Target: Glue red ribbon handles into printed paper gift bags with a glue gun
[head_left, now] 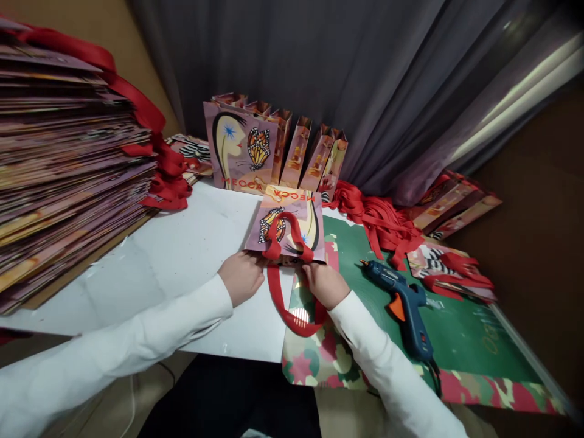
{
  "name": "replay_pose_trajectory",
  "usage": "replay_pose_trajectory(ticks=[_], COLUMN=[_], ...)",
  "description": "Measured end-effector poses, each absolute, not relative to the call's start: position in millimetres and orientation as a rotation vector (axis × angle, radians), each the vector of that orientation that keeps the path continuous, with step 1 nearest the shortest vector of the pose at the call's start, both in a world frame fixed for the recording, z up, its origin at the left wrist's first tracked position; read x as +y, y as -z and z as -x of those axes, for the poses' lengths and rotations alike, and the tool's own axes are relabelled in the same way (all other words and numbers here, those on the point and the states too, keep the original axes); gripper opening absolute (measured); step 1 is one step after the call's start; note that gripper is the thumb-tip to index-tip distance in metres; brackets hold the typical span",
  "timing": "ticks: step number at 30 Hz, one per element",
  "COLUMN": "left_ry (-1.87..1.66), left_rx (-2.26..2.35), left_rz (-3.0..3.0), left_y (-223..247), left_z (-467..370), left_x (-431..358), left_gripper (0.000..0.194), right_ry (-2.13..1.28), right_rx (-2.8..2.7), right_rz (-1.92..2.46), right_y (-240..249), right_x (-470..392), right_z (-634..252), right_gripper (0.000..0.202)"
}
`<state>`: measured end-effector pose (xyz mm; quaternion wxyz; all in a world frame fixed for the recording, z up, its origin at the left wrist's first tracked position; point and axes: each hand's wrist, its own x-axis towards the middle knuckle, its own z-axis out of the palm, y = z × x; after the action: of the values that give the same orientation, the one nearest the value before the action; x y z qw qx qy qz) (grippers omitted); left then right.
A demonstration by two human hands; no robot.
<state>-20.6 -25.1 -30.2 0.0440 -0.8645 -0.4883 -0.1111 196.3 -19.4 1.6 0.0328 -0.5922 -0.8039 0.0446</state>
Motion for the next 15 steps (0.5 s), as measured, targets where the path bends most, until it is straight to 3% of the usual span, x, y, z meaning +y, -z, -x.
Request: replay_pose_trajectory(ticks=[4, 7, 11, 15], left_ry=[0.394, 0.513, 0.776, 0.94], left_rx=[-1.394, -1.206, -1.007, -0.92], left_rz=[2.635, 2.613, 2.583, 2.625], left_y=[7.2, -10.2, -14.1, -21.1], left_z=[33.2, 40.4, 53.3, 63.3], left_x=[-20.6, -17.1, -15.1, -25.5], left_gripper=[0.034, 0.042, 0.047, 0.042], right_ry=[-0.076, 0.275, 0.8, 0.87], right_rx=[-2.594, -2.669, -2.499, -2.287], right_rz=[1.789, 1.564, 1.166, 0.995], right_y=[-19.7, -36.2, -48.2, -53.4], right_x=[-28.7, -39.3, -54.5, -68.5], right_z=[-201.0, -209.9, -222.4, -229.3], right_gripper=[0.041, 0.048, 0.038, 0.031])
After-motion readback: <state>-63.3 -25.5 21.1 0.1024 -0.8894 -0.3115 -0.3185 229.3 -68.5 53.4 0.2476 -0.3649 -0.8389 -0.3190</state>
